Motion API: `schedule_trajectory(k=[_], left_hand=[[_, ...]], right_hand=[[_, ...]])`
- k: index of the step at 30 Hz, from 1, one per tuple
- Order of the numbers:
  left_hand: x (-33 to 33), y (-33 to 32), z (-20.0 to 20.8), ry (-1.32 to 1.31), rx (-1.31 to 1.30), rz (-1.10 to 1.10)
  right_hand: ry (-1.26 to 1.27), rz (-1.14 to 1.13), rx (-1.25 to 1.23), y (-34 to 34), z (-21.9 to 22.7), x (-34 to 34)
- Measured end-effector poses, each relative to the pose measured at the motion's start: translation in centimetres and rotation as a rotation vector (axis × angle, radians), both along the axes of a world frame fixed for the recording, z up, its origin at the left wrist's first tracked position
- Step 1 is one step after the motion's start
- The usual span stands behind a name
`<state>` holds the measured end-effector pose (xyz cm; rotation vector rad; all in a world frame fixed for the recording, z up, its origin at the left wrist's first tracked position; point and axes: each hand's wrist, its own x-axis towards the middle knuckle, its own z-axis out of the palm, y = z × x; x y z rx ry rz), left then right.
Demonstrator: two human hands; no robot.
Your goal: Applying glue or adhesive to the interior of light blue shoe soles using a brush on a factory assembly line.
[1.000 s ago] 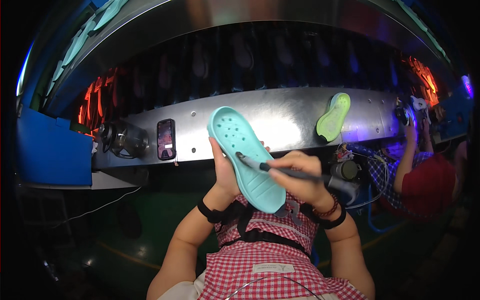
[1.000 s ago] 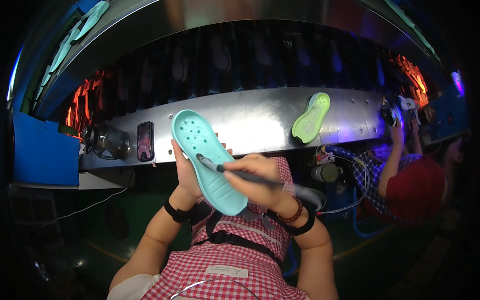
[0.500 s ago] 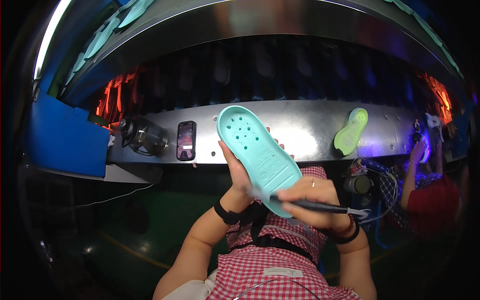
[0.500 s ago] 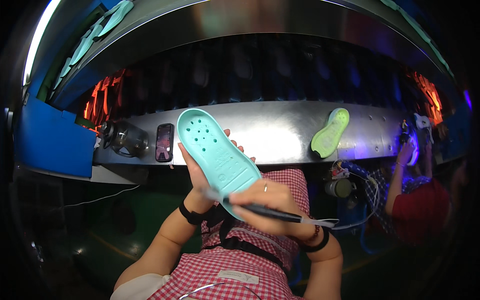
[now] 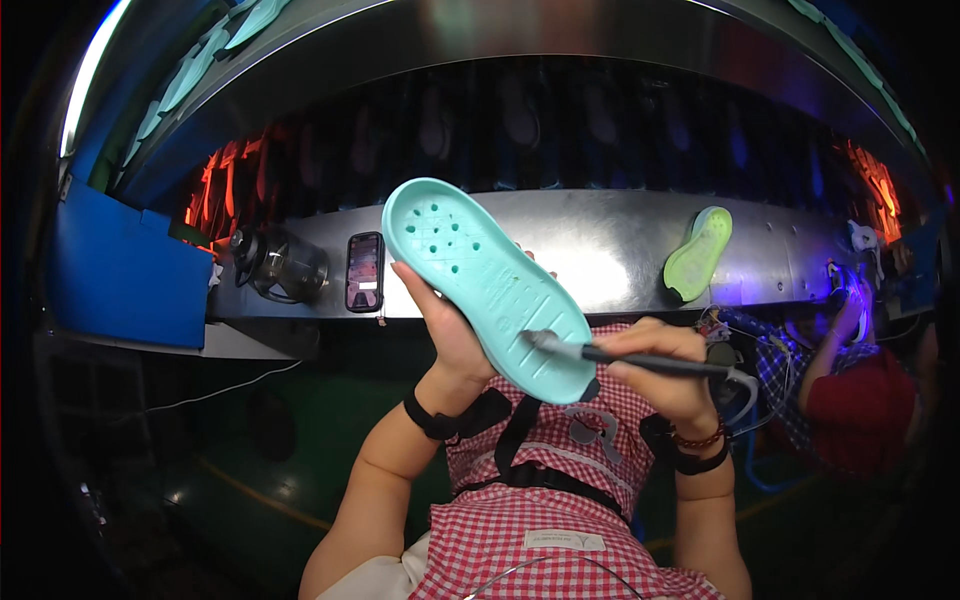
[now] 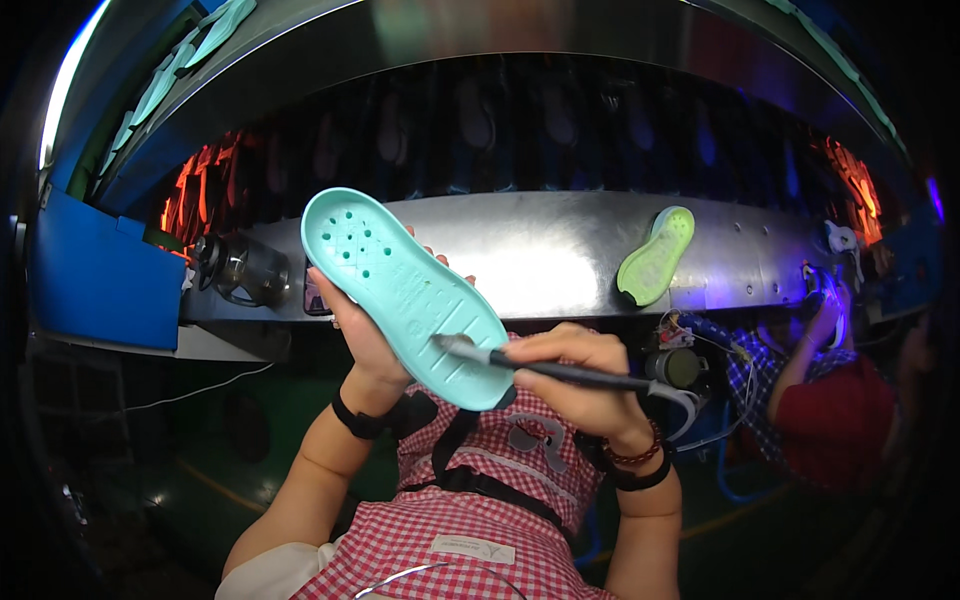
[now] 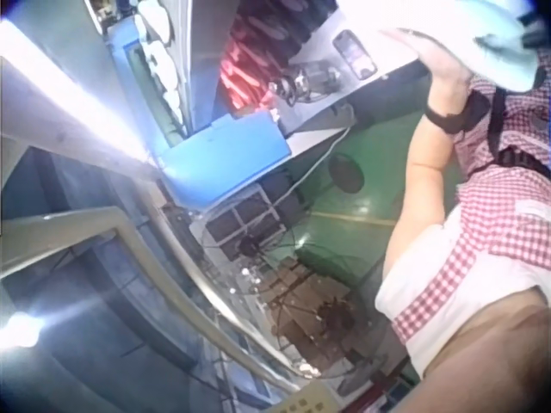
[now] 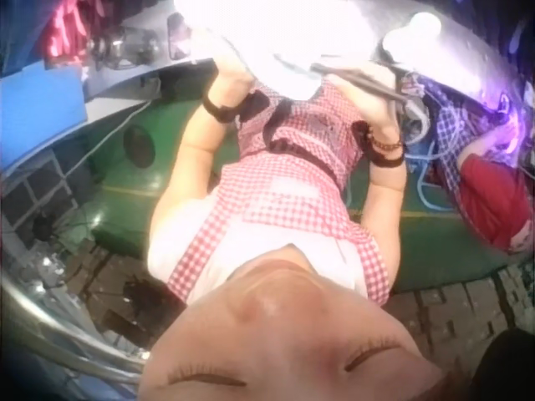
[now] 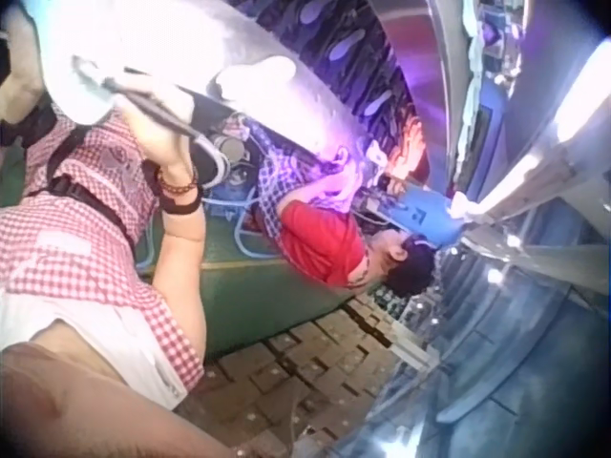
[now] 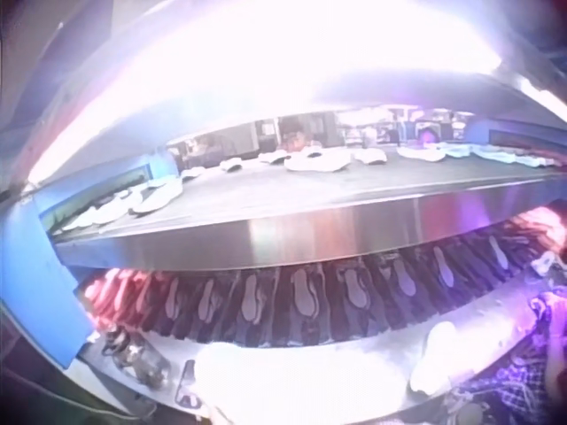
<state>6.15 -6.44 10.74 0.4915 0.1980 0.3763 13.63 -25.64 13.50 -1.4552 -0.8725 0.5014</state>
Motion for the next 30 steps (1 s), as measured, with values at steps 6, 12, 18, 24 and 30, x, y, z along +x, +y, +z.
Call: schedule_trajectory(k=[6, 12, 18, 24, 30], left_hand=[[-0.2, 0.5, 0.0, -0.034, -0.028, -0.012], [0.2, 0.6, 0.5, -0.015, 0.045, -0.01], [0.2, 1.0, 1.0, -0.063, 0.106, -0.012], [-0.3, 1.3, 1.5, -0.219, 0.051, -0.065], [-0.2, -0.2, 3.4, -0.009, 0.042, 0.02]], right_hand=[[0.003, 0.229, 0.091, -1.6, 0.5, -0.5], [-0.116, 0.176, 0.007, -0.9, 0.2, -1.1], [0.165, 0.033, 0.062, -1.3, -1.1, -0.3], [0.117, 0.243, 0.137, -1.4, -0.8, -0.5], [0.57, 0.125, 0.37, -0.1, -2.3, -1.3]])
